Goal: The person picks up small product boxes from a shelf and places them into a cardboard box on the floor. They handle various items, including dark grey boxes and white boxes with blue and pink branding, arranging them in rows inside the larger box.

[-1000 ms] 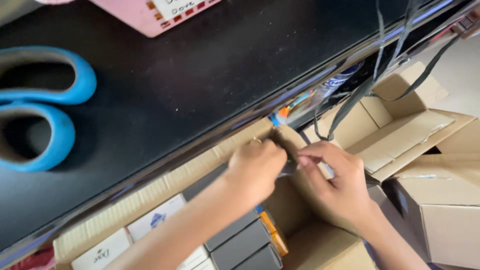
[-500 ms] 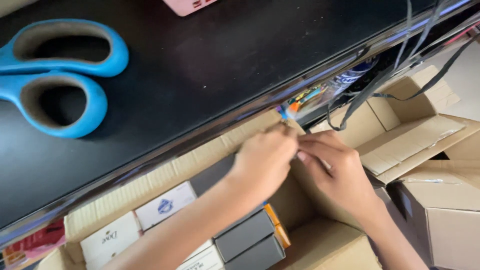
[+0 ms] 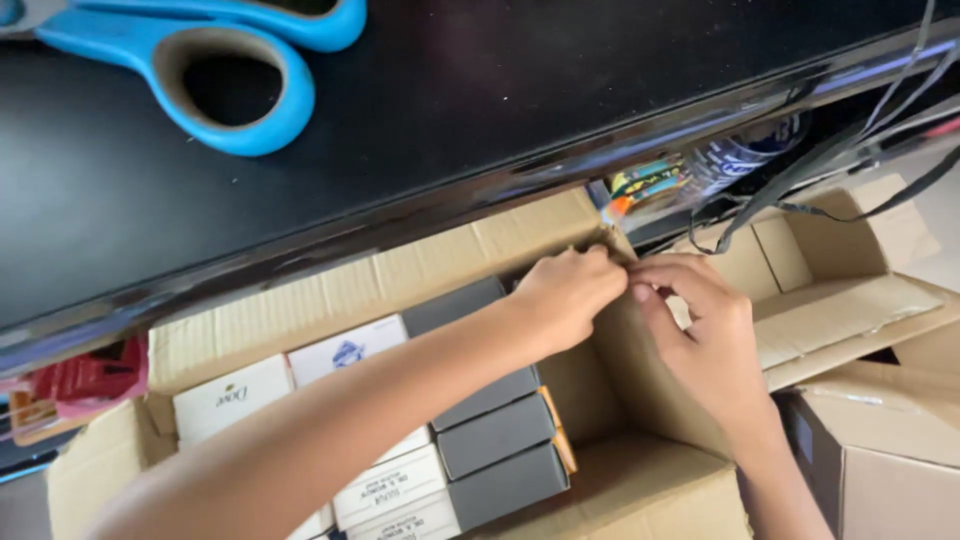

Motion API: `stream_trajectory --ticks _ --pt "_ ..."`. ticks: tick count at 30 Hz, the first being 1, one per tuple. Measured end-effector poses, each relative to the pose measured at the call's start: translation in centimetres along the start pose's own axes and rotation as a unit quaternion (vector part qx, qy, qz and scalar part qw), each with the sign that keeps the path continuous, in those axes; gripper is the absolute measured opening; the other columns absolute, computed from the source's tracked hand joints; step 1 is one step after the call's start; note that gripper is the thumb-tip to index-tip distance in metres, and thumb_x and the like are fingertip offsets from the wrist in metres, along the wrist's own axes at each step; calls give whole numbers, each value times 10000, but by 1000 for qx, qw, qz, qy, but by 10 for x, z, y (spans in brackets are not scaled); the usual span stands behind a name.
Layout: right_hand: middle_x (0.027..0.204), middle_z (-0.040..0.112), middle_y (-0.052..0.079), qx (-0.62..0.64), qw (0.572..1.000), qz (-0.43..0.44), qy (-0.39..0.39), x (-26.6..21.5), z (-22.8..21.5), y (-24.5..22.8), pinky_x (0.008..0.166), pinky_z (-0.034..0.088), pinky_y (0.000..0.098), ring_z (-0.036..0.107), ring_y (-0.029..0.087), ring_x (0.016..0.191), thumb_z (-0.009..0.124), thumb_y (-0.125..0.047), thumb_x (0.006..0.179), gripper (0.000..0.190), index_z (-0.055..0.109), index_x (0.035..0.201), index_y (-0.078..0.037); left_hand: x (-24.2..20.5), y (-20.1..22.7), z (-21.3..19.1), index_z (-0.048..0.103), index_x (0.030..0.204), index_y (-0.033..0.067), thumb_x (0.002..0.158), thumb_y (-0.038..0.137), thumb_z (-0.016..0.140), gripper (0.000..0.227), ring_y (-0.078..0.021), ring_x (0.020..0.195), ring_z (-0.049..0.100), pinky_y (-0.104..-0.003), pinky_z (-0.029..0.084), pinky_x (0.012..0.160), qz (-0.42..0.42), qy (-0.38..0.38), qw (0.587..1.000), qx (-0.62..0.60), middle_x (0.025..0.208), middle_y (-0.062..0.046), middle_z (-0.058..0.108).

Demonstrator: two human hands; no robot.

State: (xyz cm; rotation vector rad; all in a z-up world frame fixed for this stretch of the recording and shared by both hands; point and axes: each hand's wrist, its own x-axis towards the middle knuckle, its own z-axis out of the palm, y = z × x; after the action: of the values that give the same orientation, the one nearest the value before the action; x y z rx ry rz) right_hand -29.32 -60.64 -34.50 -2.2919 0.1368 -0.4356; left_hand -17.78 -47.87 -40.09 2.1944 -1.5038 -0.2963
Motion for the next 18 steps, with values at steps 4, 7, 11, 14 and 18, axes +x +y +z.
stream_trajectory --ticks 4,7,11,14,18 --pt "1062 741 123 -18 1000 -23 -1 2 -1 -1 900 545 347 712 270 1004 682 44 890 112 709 996 20 -20 -7 -3 647 799 34 697 -56 652 137 -415 908 667 -503 537 745 -56 77 980 -176 920 -179 666" --pt "1057 739 127 -21 1000 -11 -4 2 -2 1 879 546 343 710 269 973 686 38 888 130 721 1011 15 -24 -8 -1 576 761 34 716 -61 627 117 -414 871 663 -499 522 738 -55 110 966 -228 872 -166 654" --pt "1068 742 127 -22 999 -25 -12 3 -3 2 902 545 359 709 280 1001 697 27 889 111 715 998 15 -20 -9 -11 581 821 35 722 -28 671 147 -418 897 671 -496 532 743 -42 92 965 -241 893 -179 676" --pt "1071 738 127 -12 1000 -19 -10 1 -3 3 905 547 361 707 283 1006 695 21 891 114 718 1002 14 -12 -5 -19 553 981 39 718 41 750 330 -451 940 667 -525 533 753 -75 6 979 -187 927 -214 689" --pt "1097 725 131 -16 999 -34 -16 -1 -5 6 917 541 371 699 297 1027 698 13 883 117 718 998 11 -3 0 -19 421 1255 19 776 42 746 580 -465 968 693 -545 568 770 -136 -120 981 -62 1014 -264 690"
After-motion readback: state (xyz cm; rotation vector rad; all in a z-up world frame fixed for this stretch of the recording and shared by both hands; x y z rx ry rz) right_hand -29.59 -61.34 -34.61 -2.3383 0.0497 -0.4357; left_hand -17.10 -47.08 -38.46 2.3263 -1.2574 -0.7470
